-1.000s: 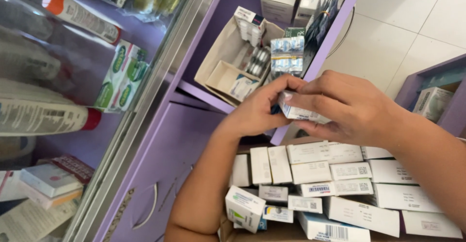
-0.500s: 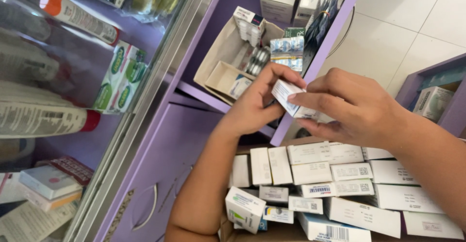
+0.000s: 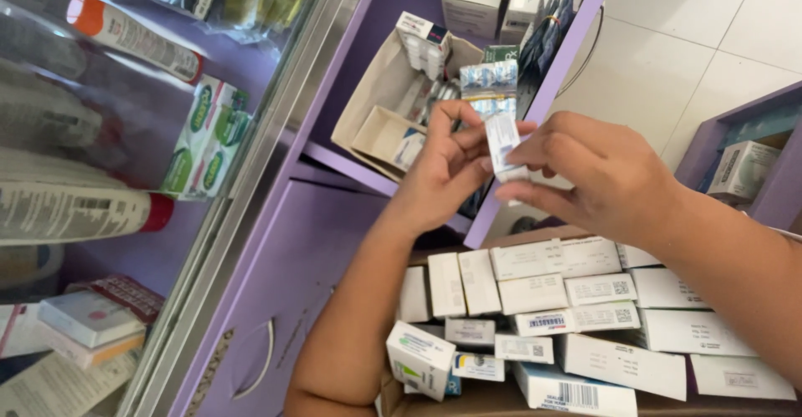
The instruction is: The person sorts through various medicine boxes and blister packs inside a purple drawer. They pick up items, turn them over to view the labels, and place them back into the drawer or into a cardboard box on the floor.
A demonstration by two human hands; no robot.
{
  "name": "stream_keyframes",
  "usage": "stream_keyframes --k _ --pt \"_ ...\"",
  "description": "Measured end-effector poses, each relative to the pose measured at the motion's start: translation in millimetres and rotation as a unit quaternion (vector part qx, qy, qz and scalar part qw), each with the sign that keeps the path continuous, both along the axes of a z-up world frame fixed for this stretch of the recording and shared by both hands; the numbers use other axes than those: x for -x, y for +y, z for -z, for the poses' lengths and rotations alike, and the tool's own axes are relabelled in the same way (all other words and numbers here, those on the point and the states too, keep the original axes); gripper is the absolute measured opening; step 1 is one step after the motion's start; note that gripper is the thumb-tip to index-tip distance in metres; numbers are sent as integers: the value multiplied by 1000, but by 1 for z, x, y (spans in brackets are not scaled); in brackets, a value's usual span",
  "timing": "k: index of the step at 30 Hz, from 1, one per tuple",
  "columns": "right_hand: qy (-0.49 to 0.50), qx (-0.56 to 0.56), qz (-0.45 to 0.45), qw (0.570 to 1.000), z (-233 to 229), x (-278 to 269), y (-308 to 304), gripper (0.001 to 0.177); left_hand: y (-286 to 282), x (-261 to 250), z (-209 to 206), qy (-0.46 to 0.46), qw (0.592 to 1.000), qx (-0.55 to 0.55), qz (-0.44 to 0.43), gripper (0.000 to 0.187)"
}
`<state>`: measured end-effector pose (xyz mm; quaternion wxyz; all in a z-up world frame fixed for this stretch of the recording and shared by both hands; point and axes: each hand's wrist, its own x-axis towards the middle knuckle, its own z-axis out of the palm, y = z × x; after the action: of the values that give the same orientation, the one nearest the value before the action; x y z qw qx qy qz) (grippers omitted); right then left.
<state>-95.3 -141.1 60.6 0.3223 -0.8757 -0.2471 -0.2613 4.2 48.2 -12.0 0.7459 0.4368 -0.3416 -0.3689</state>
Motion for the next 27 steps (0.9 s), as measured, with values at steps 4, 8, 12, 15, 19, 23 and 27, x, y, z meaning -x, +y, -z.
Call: stream_keyframes --k 4,8,12,15,19,23,27 --pt "60 -19 68 996 10 6 -5 21 7 4 4 -53 998 6 11 33" --pt "43 -61 109 991 20 7 -8 15 9 15 -4 -144 985 -67 -61 53" --pt "98 -117 121 981 20 9 -8 12 9 22 -9 -218 952 -150 -151 64" --pt "151 -167 127 966 15 9 -7 12 11 22 -16 -264 934 -161 -178 64" --pt "144 -165 122 968 16 9 -8 11 11 21 -18 -266 934 -152 -186 61" --pt "139 -159 114 971 16 7 -8 10 10 19 -18 -271 928 -161 -200 63" --pt "146 -151 116 971 14 4 -7 10 8 19 -15 -288 909 -186 -237 70"
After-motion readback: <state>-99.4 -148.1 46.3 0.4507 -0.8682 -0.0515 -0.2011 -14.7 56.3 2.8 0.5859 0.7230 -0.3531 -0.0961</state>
